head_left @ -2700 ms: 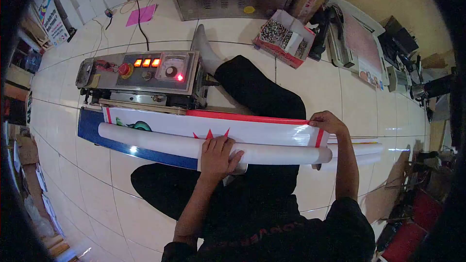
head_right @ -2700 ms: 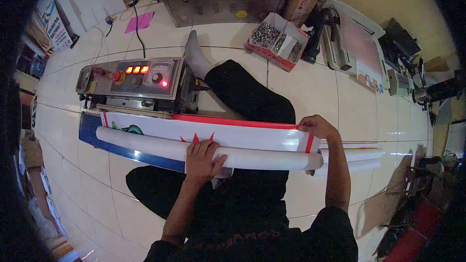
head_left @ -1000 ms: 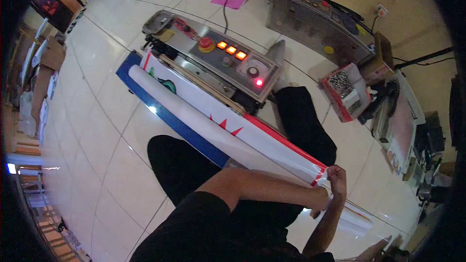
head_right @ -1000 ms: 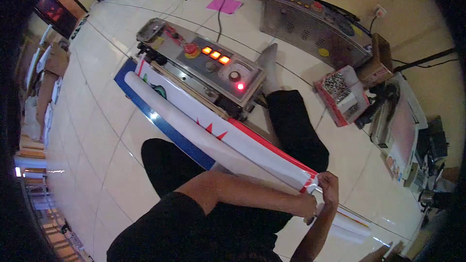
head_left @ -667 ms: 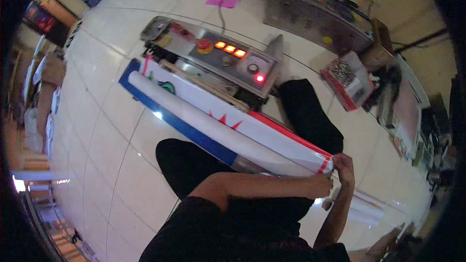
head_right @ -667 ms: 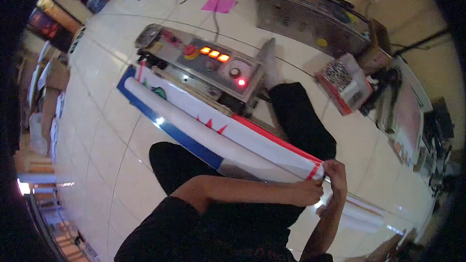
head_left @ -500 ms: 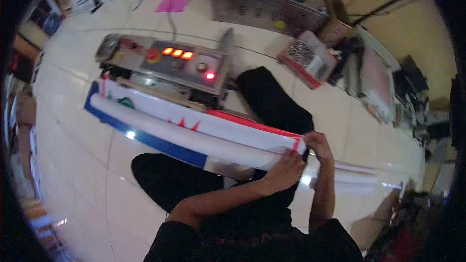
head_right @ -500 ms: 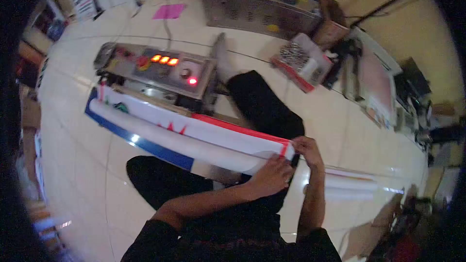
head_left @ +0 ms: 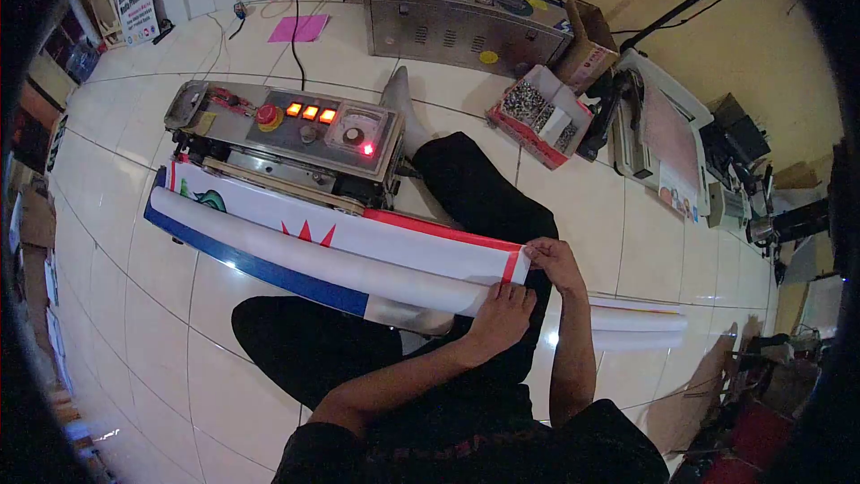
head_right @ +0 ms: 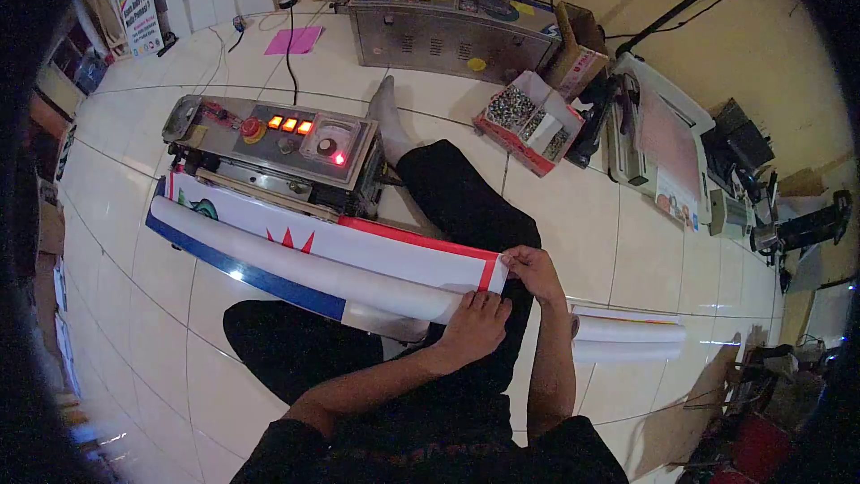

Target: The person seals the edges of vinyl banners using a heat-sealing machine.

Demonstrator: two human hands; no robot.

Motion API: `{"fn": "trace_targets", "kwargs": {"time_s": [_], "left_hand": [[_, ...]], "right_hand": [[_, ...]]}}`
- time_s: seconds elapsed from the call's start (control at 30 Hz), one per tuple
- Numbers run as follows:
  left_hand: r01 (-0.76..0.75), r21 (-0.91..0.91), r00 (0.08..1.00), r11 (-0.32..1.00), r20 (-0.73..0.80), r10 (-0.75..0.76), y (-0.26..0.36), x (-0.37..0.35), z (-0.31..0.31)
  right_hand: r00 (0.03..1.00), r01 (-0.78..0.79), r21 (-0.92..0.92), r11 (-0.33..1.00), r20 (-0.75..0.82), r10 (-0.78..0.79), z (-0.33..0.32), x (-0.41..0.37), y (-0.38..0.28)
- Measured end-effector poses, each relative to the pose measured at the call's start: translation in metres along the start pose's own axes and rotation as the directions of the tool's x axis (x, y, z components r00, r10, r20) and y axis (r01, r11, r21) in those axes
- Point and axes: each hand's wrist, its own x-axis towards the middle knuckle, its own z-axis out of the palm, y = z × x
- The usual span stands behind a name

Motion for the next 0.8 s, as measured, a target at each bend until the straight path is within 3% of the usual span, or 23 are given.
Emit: {"fn": "trace_targets", "kwargs": {"time_s": [0.5,0.6,0.67,0.8], "left_hand": [[0.072,0.024,0.997,0.997,-0.027,-0.072,-0.015,-0.016,-0.01],[0.131,0.051,0.99,0.99,-0.052,-0.129,-0.014,-0.02,-0.019],[0.178,0.038,0.982,0.983,-0.065,-0.175,-0.017,-0.024,-0.02],[0.209,0.017,0.977,0.978,-0.053,-0.208,-0.026,-0.029,-0.013]], "right_hand": [[0.999,0.051,-0.013,0.999,-0.017,-0.051,0.028,0.01,-0.004],[0.999,0.044,-0.053,0.998,0.016,-0.043,0.031,0.013,-0.009],[0.998,0.056,-0.225,0.973,0.037,-0.049,0.032,0.018,-0.009],[0.996,0.066,-0.097,0.993,0.065,-0.06,0.041,0.021,-0.013]]}}
